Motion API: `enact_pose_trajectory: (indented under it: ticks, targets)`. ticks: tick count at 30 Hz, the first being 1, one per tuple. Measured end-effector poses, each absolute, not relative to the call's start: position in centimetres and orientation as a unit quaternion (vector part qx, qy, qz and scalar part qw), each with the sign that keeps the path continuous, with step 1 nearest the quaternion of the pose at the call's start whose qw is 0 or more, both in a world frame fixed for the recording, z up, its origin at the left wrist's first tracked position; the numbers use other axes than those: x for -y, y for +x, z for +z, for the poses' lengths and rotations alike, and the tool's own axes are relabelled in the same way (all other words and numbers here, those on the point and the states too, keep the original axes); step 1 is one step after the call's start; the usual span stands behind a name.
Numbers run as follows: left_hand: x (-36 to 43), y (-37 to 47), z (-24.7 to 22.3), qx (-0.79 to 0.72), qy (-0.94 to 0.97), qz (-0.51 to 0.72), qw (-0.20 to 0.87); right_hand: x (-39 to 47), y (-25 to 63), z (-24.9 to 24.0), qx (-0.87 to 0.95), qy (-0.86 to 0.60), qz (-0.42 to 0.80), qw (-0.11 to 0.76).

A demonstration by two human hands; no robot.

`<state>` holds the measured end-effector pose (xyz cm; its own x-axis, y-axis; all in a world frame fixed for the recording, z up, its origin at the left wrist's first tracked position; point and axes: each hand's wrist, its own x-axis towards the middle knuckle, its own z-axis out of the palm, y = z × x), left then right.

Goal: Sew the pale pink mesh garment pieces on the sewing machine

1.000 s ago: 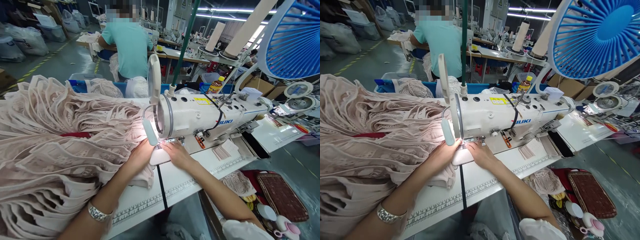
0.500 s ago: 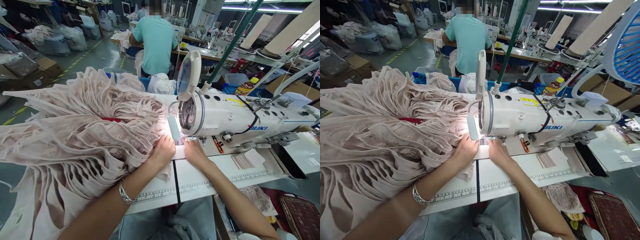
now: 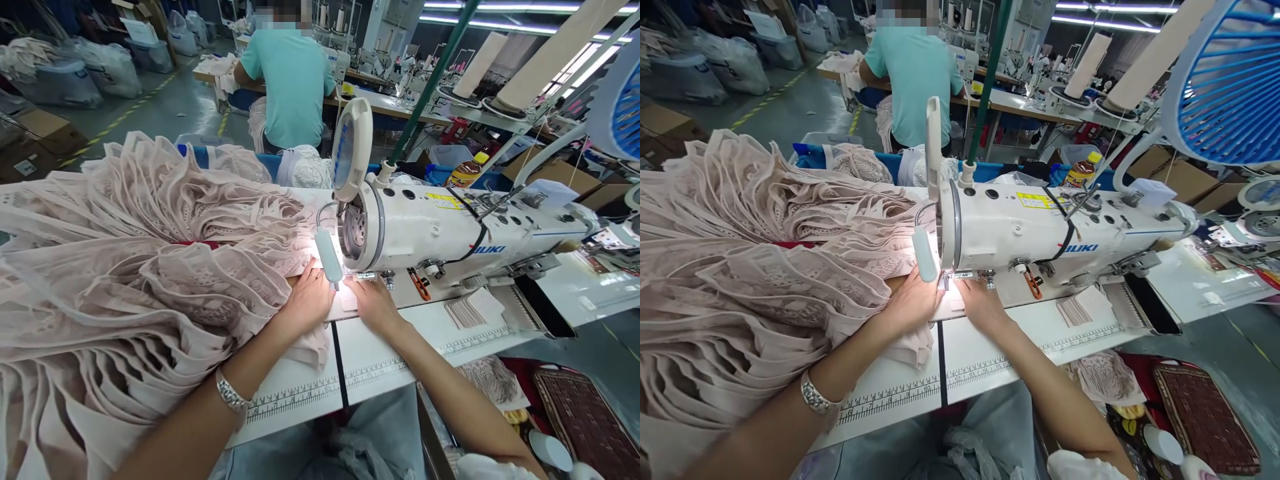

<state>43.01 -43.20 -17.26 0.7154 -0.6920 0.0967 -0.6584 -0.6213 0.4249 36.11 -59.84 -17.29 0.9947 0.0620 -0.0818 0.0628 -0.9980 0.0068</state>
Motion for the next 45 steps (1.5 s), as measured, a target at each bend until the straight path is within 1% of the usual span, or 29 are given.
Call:
enact_pose_trajectory:
  ticks: [9, 14, 23, 35, 40, 45]
  targets:
    - [43.2, 43.0, -17.4, 0.382, 0.898, -0.014, 0.220, 60.9, 35.8, -18.6, -0.043, 0.998, -0.007, -0.040]
    - [43.2, 42.8, -17.4, 0.389, 0.898, 0.003, 0.207, 60.8, 35.9, -18.3, -0.045, 0.997, -0.028, -0.057]
    - [43.2, 42.9, -17.3, 0.382, 0.904, -0.008, 0.192, 60.1, 35.9, -17.1, -0.030, 0.996, -0.066, -0.044]
    - [43.2, 42.8, -17.6, 0.364, 0.913, -0.021, 0.183, 59.8, 36.0, -16.8, -0.036, 0.997, -0.056, -0.028]
    - [43.2, 42.8, -17.7, 0.343, 0.921, -0.039, 0.180, 59.8, 36.0, -16.7, -0.033, 0.998, -0.050, -0.037]
    - [43.2, 42.8, -17.6, 0.339, 0.923, -0.040, 0.178, 59.8, 36.1, -16.4, -0.028, 0.997, -0.069, -0.036]
